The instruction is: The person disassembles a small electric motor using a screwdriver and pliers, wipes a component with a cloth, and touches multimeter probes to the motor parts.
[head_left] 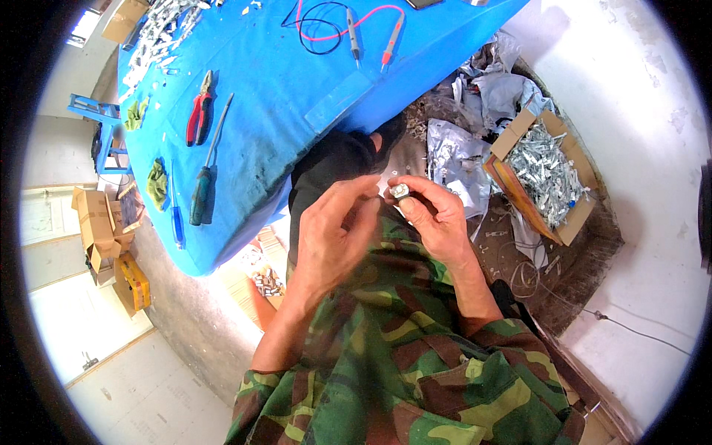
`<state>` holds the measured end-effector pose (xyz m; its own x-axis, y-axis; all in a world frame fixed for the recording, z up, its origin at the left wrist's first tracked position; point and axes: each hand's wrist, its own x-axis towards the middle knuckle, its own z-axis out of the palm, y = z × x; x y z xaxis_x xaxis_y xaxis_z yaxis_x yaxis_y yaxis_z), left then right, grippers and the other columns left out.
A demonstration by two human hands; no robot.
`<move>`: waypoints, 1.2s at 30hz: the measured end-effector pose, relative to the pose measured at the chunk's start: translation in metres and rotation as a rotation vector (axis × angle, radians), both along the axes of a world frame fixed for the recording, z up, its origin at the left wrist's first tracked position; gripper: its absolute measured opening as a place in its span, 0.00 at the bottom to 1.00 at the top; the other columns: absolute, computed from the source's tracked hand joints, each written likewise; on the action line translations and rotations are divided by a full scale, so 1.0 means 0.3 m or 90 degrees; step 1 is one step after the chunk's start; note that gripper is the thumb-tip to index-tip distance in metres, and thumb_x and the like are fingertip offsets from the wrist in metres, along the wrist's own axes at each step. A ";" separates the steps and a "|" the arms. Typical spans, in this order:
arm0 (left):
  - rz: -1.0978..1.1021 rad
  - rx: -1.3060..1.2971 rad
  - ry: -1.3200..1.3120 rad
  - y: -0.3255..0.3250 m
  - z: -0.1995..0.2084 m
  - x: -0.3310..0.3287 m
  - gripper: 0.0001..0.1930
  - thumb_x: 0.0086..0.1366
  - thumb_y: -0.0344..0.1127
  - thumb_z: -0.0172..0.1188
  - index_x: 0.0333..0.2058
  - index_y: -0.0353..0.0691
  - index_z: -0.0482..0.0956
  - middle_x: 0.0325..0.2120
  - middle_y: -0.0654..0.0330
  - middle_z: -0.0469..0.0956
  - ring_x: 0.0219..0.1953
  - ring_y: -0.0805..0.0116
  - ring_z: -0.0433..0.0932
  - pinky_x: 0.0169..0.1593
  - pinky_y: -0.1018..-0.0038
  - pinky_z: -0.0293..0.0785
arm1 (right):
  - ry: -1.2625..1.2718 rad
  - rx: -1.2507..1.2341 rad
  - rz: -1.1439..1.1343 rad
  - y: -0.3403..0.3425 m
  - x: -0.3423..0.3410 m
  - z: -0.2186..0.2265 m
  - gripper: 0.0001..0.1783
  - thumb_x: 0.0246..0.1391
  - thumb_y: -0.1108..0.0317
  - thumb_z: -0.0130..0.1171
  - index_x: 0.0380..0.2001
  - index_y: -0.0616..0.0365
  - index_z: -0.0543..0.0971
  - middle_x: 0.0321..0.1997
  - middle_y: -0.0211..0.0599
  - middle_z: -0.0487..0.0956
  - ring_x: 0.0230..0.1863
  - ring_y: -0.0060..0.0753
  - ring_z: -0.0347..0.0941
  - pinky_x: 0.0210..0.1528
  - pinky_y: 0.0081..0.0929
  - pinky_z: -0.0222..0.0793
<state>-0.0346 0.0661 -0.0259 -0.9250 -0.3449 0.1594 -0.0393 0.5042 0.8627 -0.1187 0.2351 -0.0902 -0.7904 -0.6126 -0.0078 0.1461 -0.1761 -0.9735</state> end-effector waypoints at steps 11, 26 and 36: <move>-0.120 -0.190 0.081 -0.040 -0.015 0.004 0.14 0.62 0.20 0.64 0.47 0.36 0.82 0.43 0.52 0.84 0.40 0.50 0.86 0.41 0.62 0.84 | 0.044 0.046 0.046 -0.005 0.009 0.038 0.17 0.69 0.74 0.56 0.58 0.68 0.79 0.47 0.36 0.85 0.44 0.20 0.78 0.49 0.22 0.75; -0.021 -0.342 0.108 0.004 -0.065 -0.002 0.09 0.55 0.21 0.65 0.31 0.38 0.74 0.26 0.56 0.73 0.26 0.54 0.79 0.28 0.61 0.76 | 0.055 0.092 -0.055 -0.073 0.066 0.024 0.14 0.67 0.74 0.60 0.53 0.66 0.81 0.44 0.32 0.86 0.45 0.18 0.77 0.49 0.23 0.76; 0.028 -0.081 -0.006 0.034 -0.021 0.006 0.06 0.59 0.24 0.65 0.33 0.35 0.77 0.28 0.50 0.79 0.27 0.50 0.81 0.31 0.63 0.77 | 0.024 0.026 -0.142 -0.035 0.002 -0.035 0.16 0.67 0.74 0.62 0.56 0.65 0.81 0.49 0.34 0.85 0.48 0.21 0.79 0.52 0.22 0.76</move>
